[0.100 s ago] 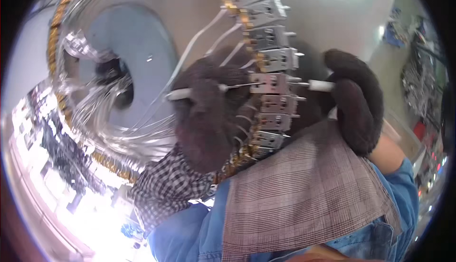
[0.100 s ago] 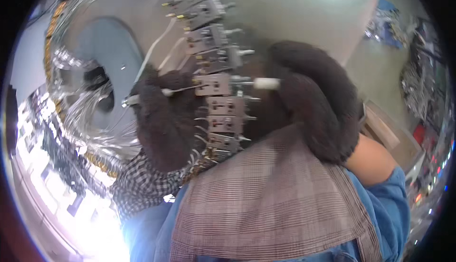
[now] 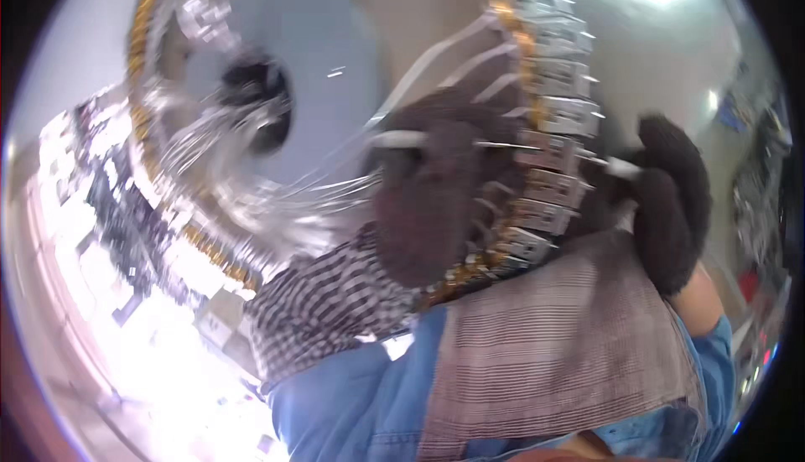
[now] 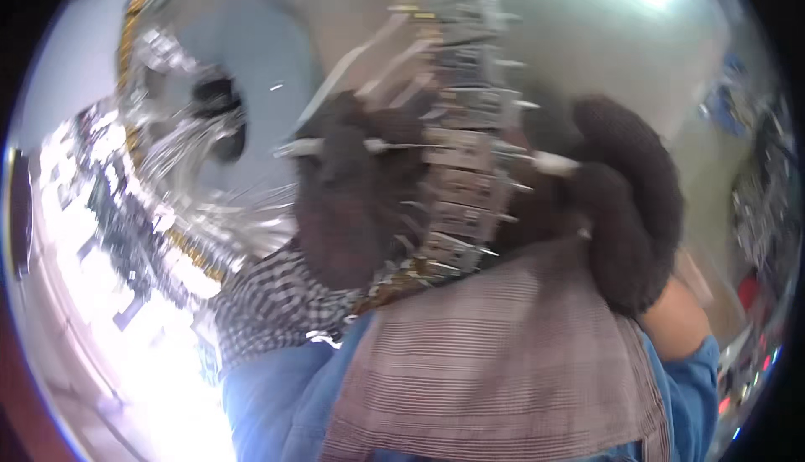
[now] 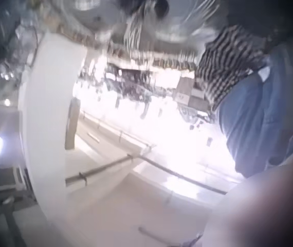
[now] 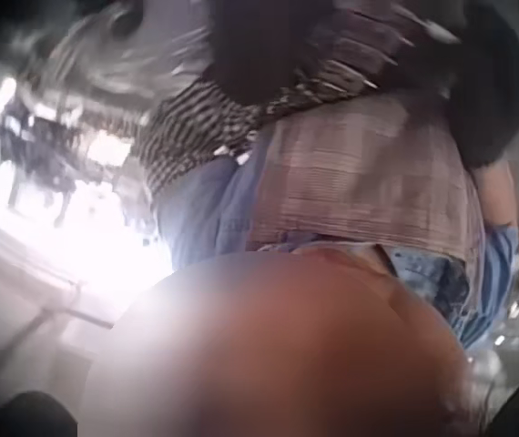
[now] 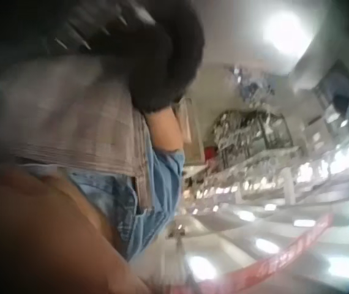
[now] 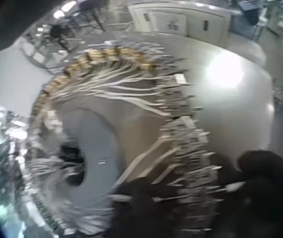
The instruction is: Insert wires into connectors on a large circular industrial component using a specialized insertion tool.
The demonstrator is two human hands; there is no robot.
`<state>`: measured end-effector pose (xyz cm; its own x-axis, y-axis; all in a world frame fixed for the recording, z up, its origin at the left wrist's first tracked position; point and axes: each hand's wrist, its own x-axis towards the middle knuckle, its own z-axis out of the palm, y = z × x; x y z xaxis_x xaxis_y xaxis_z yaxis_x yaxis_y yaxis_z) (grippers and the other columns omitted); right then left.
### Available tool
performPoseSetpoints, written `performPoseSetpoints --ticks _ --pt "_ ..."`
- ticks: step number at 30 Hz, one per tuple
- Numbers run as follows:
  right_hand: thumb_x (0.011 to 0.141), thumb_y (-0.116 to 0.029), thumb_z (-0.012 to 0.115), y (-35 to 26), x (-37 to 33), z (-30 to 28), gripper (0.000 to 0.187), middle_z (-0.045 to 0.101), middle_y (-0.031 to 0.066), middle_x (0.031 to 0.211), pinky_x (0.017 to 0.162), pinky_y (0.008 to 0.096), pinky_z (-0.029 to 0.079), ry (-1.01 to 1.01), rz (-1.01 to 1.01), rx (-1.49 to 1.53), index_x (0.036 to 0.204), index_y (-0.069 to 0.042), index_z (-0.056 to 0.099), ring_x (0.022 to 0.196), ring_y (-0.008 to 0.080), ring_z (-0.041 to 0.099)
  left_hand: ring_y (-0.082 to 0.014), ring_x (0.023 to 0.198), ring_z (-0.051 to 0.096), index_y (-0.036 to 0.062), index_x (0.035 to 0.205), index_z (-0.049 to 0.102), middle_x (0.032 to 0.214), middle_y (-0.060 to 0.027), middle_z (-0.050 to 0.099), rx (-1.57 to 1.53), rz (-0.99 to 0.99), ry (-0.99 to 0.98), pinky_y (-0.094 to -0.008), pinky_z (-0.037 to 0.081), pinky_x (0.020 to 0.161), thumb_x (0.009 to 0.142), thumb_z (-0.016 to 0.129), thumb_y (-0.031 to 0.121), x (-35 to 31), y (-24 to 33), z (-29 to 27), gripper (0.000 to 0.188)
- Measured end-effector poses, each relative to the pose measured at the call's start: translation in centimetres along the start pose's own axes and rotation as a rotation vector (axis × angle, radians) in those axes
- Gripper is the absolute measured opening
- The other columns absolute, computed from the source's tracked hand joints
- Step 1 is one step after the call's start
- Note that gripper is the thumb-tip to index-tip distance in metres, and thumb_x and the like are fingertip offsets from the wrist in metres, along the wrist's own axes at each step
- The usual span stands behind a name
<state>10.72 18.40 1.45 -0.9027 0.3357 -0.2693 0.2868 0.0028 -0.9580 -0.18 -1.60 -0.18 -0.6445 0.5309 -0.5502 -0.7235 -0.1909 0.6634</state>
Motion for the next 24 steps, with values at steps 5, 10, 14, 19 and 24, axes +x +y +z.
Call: performPoseSetpoints --ticks 5,10,14,19,24 --pt "0.089 -0.015 0.042 1.3 -1.3 -1.3 0.033 0.053 0.0147 0.112 0.084 0.0309 0.042 0.059 -0.048 -0.209 0.115 0.004 0.048 0.098 0.0198 0.052 -0.0229 0.084 0.059 0.0030 0.110 0.042 0.100 -0.0111 0.054 0.060 0.102 0.073 -0.0325 0.055 0.066 0.091 0.043 0.028 -0.3 -1.5 0.4 0.032" --pt "0.083 -0.006 0.050 2.1 -0.4 -0.2 0.029 0.057 0.0163 0.104 0.079 0.0328 0.046 0.134 -0.145 -0.496 0.111 0.003 0.051 0.089 0.0256 0.058 -0.0223 0.092 0.055 0.0026 0.113 0.042 0.105 -0.0118 0.052 0.098 0.268 -0.049 -0.0321 0.051 0.074 0.092 0.042 0.027 -0.2 -1.9 -0.2 0.032" --pt "0.077 -0.001 0.054 0.2 0.4 0.0 0.030 0.059 0.0176 0.098 0.081 0.0346 0.046 0.031 -0.504 -1.063 0.107 0.002 0.053 0.092 0.0294 0.057 -0.0219 0.104 0.050 0.0021 0.118 0.039 0.112 -0.0120 0.049 -0.086 0.006 -0.028 -0.0325 0.046 0.084 0.093 0.037 0.027 -0.5 -1.0 -0.3 0.035" --pt "0.086 -0.011 0.046 -0.7 0.2 0.4 0.026 0.057 0.0141 0.102 0.076 0.0287 0.045 0.116 0.153 -0.088 0.106 0.004 0.053 0.092 0.0197 0.056 -0.0235 0.106 0.050 0.0016 0.120 0.038 0.117 -0.0135 0.047 -0.667 -0.156 -0.279 -0.0319 0.046 0.084 0.091 0.041 0.037 -0.7 0.1 -0.7 0.046" --pt "0.087 -0.008 0.044 -0.8 -0.1 0.0 0.026 0.056 0.0145 0.105 0.077 0.0271 0.045 0.096 0.173 0.097 0.109 0.004 0.052 0.092 0.0181 0.055 -0.0283 0.096 0.056 0.0015 0.119 0.038 0.110 -0.0154 0.051 -0.157 -0.054 -0.098 -0.0385 0.050 0.078 0.090 0.045 0.037 0.0 1.3 2.5 0.047"
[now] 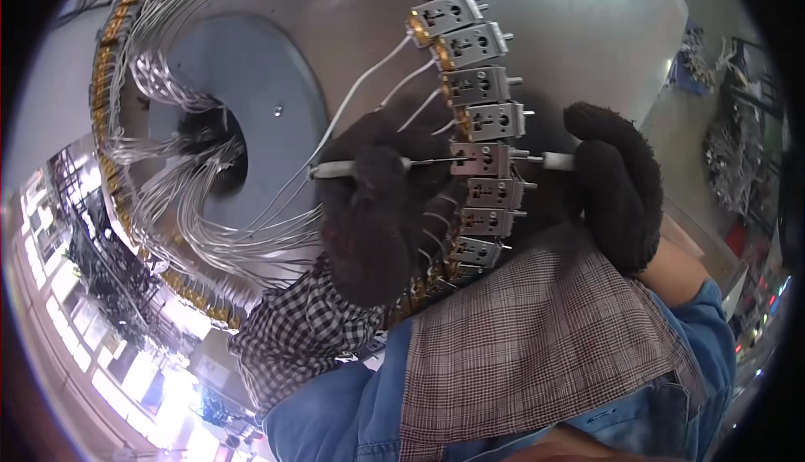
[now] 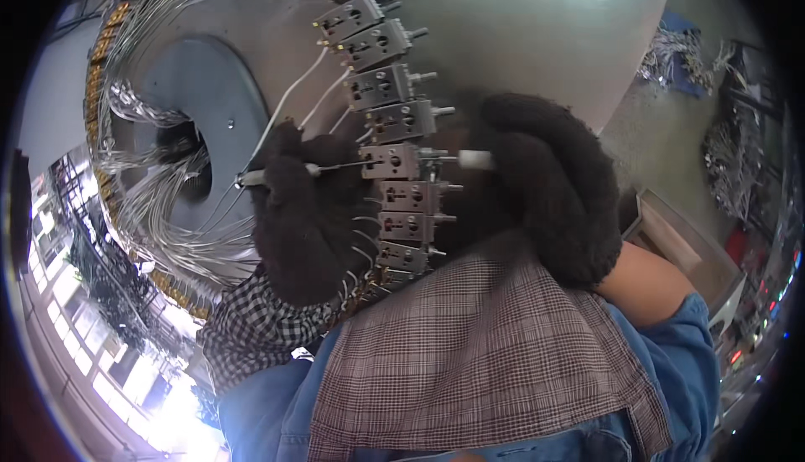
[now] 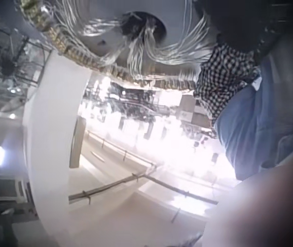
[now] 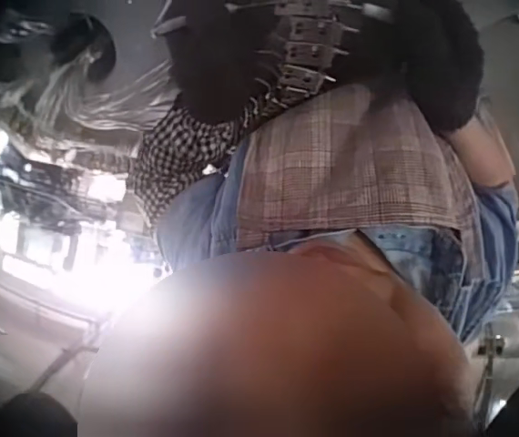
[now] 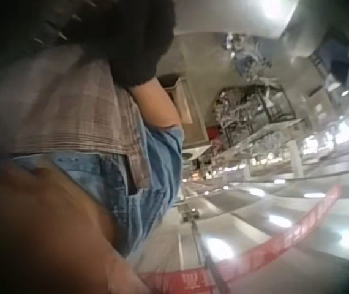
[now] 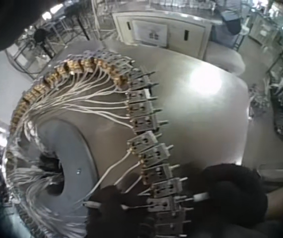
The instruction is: Insert wires into connectors on a large circular industrial component using a specialized insertion tool.
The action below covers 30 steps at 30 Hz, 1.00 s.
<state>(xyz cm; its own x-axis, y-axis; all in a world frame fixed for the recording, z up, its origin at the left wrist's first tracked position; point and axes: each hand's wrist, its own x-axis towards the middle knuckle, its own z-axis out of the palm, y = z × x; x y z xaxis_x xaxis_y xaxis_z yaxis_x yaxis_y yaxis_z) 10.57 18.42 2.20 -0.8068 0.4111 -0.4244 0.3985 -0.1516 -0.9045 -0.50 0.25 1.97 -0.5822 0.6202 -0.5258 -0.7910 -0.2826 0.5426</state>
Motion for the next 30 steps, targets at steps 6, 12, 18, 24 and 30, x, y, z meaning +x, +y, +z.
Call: performPoseSetpoints --ticks 6,12,18,24,30 --pt "0.088 -0.009 0.046 1.6 -0.1 -1.0 0.030 0.054 0.0156 0.110 0.081 0.0296 0.048 -0.128 -0.336 -0.114 0.114 0.004 0.047 0.094 0.0210 0.056 -0.0272 0.093 0.057 0.0007 0.109 0.043 0.102 -0.0142 0.053 -0.078 0.170 0.151 -0.0477 0.049 0.082 0.087 0.054 0.025 -0.4 -1.3 -1.5 0.034" --pt "0.087 -0.005 0.049 1.5 0.1 -1.1 0.033 0.052 0.0185 0.112 0.076 0.0288 0.050 -0.133 -0.252 -0.093 0.118 0.004 0.044 0.092 0.0200 0.057 -0.0251 0.093 0.057 0.0007 0.105 0.044 0.097 -0.0134 0.055 -0.068 -0.041 0.218 -0.0425 0.051 0.081 0.087 0.053 0.026 -0.2 -0.8 -1.6 0.032" --pt "0.086 -0.002 0.048 1.5 -0.1 -1.4 0.033 0.052 0.0203 0.112 0.072 0.0265 0.051 -0.192 -0.082 0.086 0.118 0.004 0.044 0.090 0.0187 0.057 -0.0268 0.095 0.057 -0.0003 0.104 0.044 0.095 -0.0144 0.055 0.075 0.161 0.040 -0.0388 0.053 0.081 0.088 0.052 0.028 -0.2 -1.2 -2.1 0.033" --pt "0.089 -0.018 0.043 2.2 -0.1 -0.6 0.038 0.058 0.0163 0.090 0.060 0.0295 0.046 -0.118 -0.210 -0.048 0.122 0.002 0.039 0.068 0.0172 0.056 -0.0281 0.094 0.058 -0.0008 0.108 0.043 0.097 -0.0145 0.055 -0.030 0.165 0.150 -0.0406 0.052 0.082 0.087 0.053 0.029 -0.2 -1.2 -1.8 0.038" --pt "0.087 -0.015 0.049 2.8 0.1 -1.0 0.038 0.058 0.0181 0.094 0.062 0.0305 0.048 -0.154 -0.315 -0.115 0.120 0.002 0.042 0.073 0.0192 0.057 -0.0279 0.101 0.054 0.0053 0.113 0.039 0.105 -0.0141 0.051 -0.138 -0.093 0.162 -0.0463 0.049 0.085 0.086 0.055 0.026 -0.2 -0.8 -3.0 0.037"
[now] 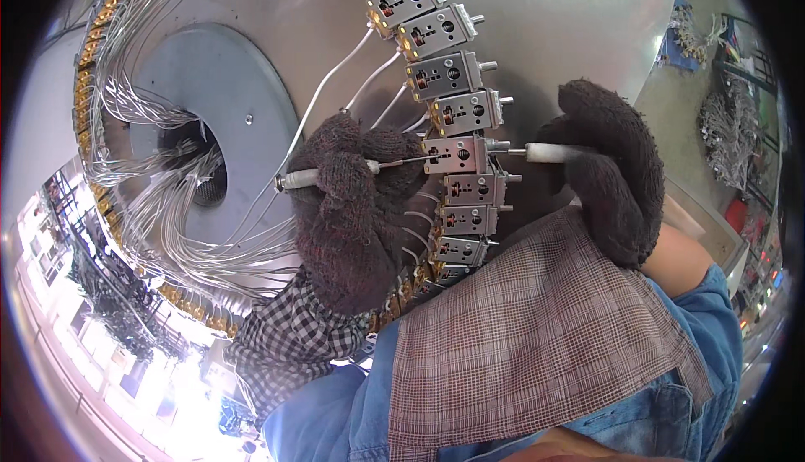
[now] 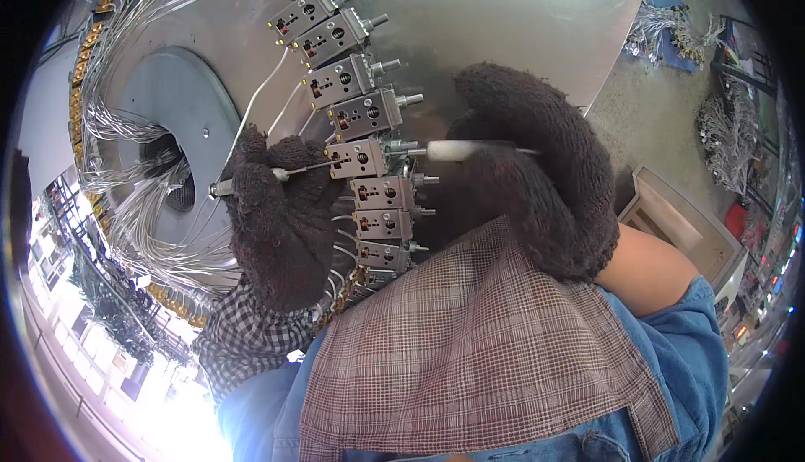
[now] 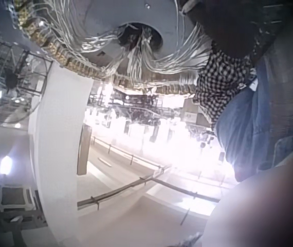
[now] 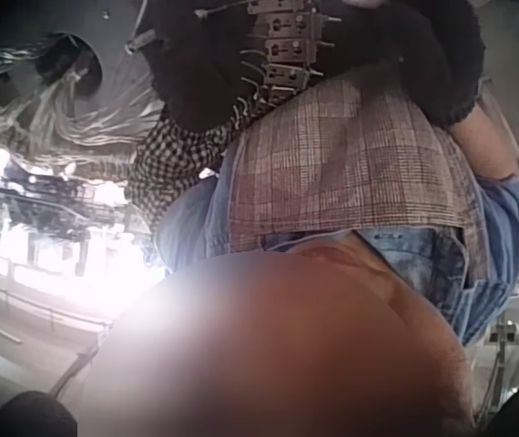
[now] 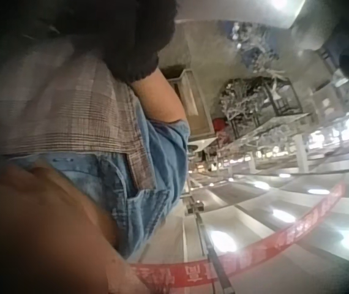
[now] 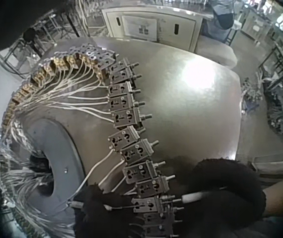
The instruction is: Insert wires into connectors on a large circular industrial component using a specialized insertion tool.
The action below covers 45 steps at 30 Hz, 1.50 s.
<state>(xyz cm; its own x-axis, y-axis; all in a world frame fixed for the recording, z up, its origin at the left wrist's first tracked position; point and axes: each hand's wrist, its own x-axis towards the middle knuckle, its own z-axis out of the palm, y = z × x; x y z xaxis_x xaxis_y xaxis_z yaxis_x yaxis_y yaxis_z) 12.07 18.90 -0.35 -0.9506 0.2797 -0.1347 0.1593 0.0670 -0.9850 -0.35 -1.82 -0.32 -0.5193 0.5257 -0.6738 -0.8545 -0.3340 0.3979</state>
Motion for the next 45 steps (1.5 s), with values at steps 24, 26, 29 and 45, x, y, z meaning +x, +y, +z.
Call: performPoseSetpoints --ticks 24,26,29,45 --pt "0.088 -0.014 0.047 -0.7 0.2 0.7 0.039 0.059 0.0132 0.083 0.054 0.0250 0.046 0.060 0.117 0.135 0.124 0.000 0.039 0.064 0.0148 0.056 -0.0280 0.099 0.054 0.0041 0.107 0.041 0.102 -0.0133 0.052 0.040 0.236 -0.205 -0.0442 0.049 0.085 0.087 0.053 0.024 -0.6 -0.6 0.6 0.031" --pt "0.087 -0.013 0.047 -0.3 0.0 0.7 0.042 0.060 0.0151 0.086 0.057 0.0264 0.047 0.066 0.052 0.128 0.126 0.000 0.035 0.067 0.0170 0.057 -0.0290 0.098 0.055 0.0032 0.106 0.042 0.100 -0.0151 0.054 0.210 0.310 -0.097 -0.0448 0.049 0.085 0.088 0.052 0.024 -0.8 -0.6 1.0 0.029" --pt "0.087 -0.013 0.047 -0.5 -0.1 0.5 0.043 0.060 0.0164 0.088 0.058 0.0266 0.048 0.057 0.069 0.111 0.126 0.000 0.034 0.068 0.0181 0.058 -0.0270 0.094 0.056 0.0022 0.105 0.042 0.095 -0.0166 0.055 0.035 0.320 -0.060 -0.0413 0.050 0.085 0.088 0.051 0.022 -0.7 -0.8 1.7 0.027" --pt "0.083 -0.009 0.054 0.1 -3.7 0.4 0.039 0.058 0.0112 0.089 0.065 0.0262 0.047 0.213 0.256 0.400 0.119 0.001 0.046 0.073 0.0147 0.056 -0.0256 0.091 0.058 0.0005 0.106 0.043 0.097 -0.0155 0.054 0.203 0.252 -0.096 -0.0317 0.054 0.068 0.089 0.049 0.025 -2.8 -1.2 1.5 0.031"
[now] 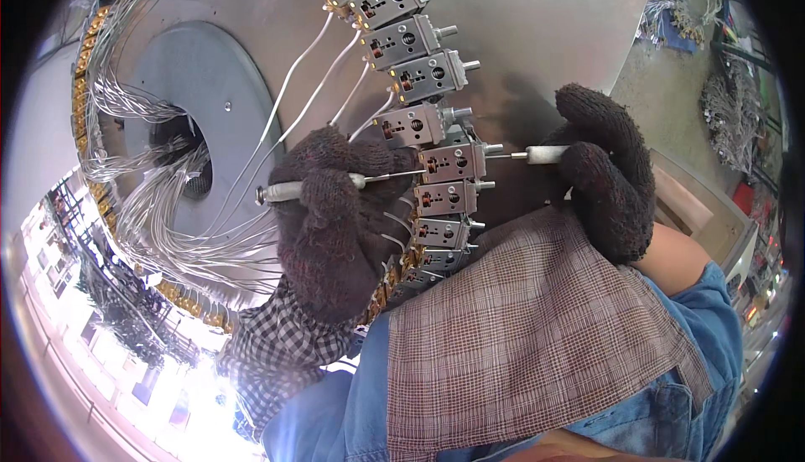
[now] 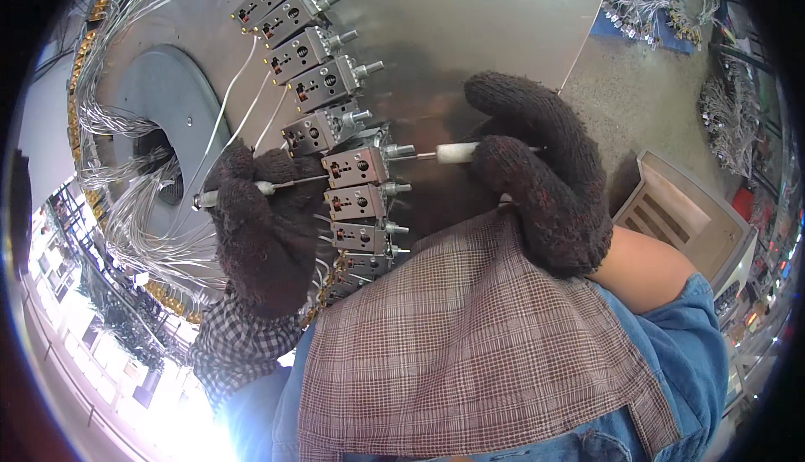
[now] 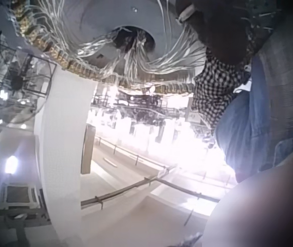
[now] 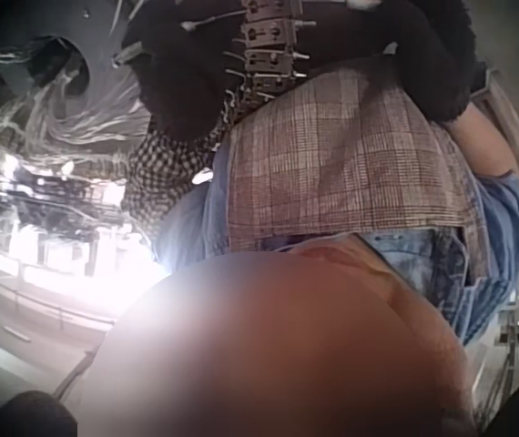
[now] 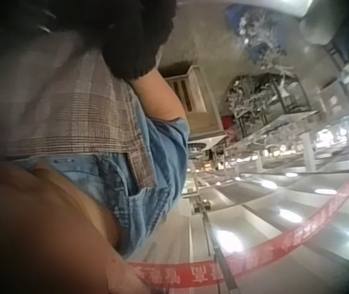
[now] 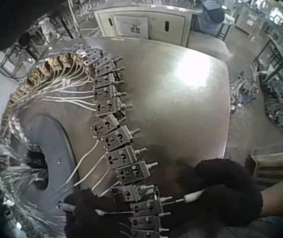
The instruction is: Insert wires into connectors on a large circular industrial component using a specialized insertion tool.
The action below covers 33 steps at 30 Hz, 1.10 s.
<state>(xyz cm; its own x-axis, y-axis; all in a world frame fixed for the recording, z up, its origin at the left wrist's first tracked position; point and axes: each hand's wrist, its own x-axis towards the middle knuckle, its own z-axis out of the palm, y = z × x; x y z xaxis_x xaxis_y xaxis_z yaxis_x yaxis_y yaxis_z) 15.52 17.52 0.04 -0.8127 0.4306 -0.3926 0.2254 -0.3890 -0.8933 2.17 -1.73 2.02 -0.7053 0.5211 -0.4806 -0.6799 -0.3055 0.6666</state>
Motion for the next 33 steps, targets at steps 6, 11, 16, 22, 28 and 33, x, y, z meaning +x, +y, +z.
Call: performPoseSetpoints --ticks 6,11,16,22,28,33 --pt "0.085 -0.016 0.052 0.5 0.2 0.1 0.043 0.058 0.0142 0.090 0.056 0.0268 0.048 -0.038 -0.008 -0.113 0.124 -0.003 0.040 0.069 0.0170 0.057 -0.0257 0.090 0.057 -0.0010 0.106 0.044 0.093 -0.0154 0.055 -0.032 0.120 -0.086 -0.0394 0.052 0.074 0.089 0.048 0.020 1.0 -1.3 -0.5 0.028" --pt "0.085 -0.016 0.053 0.2 0.6 0.3 0.043 0.058 0.0161 0.101 0.072 0.0303 0.048 -0.036 -0.148 -0.282 0.124 -0.003 0.041 0.082 0.0195 0.057 -0.0191 0.076 0.056 -0.0005 0.106 0.044 0.090 -0.0145 0.056 -0.019 0.091 -0.100 -0.0283 0.052 0.058 0.089 0.048 0.019 1.0 -0.9 -0.8 0.026" --pt "0.086 -0.012 0.052 0.4 0.8 -0.3 0.037 0.056 0.0153 0.108 0.079 0.0318 0.047 -0.142 -0.096 -0.072 0.120 0.000 0.045 0.093 0.0210 0.056 -0.0154 0.067 0.055 0.0005 0.102 0.046 0.088 -0.0134 0.056 0.087 0.158 -0.218 -0.0215 0.049 0.051 0.090 0.048 0.019 1.5 -1.2 -1.4 0.022" --pt "0.087 -0.010 0.049 0.6 2.0 -1.1 0.032 0.055 0.0154 0.108 0.081 0.0324 0.048 -0.210 -0.439 -0.548 0.117 0.000 0.048 0.098 0.0226 0.055 -0.0147 0.067 0.055 -0.0012 0.094 0.048 0.083 -0.0123 0.055 0.092 0.135 0.057 -0.0220 0.049 0.054 0.089 0.047 0.014 0.3 -1.2 -0.2 0.016" --pt "0.088 -0.007 0.042 0.6 1.8 -1.0 0.027 0.053 0.0209 0.108 0.076 0.0368 0.049 -0.205 -0.537 -0.563 0.110 0.006 0.050 0.088 0.0254 0.059 -0.0188 0.077 0.054 -0.0031 0.100 0.045 0.089 -0.0139 0.054 0.189 0.072 -0.136 -0.0265 0.048 0.066 0.090 0.046 0.016 0.3 -1.1 -2.1 0.021" --pt "0.088 -0.012 0.048 0.2 1.2 -0.9 0.032 0.054 0.0177 0.110 0.084 0.0357 0.047 -0.268 -0.329 -0.419 0.118 -0.002 0.048 0.098 0.0257 0.055 -0.0143 0.072 0.055 -0.0026 0.100 0.047 0.084 -0.0129 0.055 -0.004 -0.023 -0.031 -0.0212 0.048 0.059 0.089 0.047 0.014 0.0 -1.2 -1.0 0.020"
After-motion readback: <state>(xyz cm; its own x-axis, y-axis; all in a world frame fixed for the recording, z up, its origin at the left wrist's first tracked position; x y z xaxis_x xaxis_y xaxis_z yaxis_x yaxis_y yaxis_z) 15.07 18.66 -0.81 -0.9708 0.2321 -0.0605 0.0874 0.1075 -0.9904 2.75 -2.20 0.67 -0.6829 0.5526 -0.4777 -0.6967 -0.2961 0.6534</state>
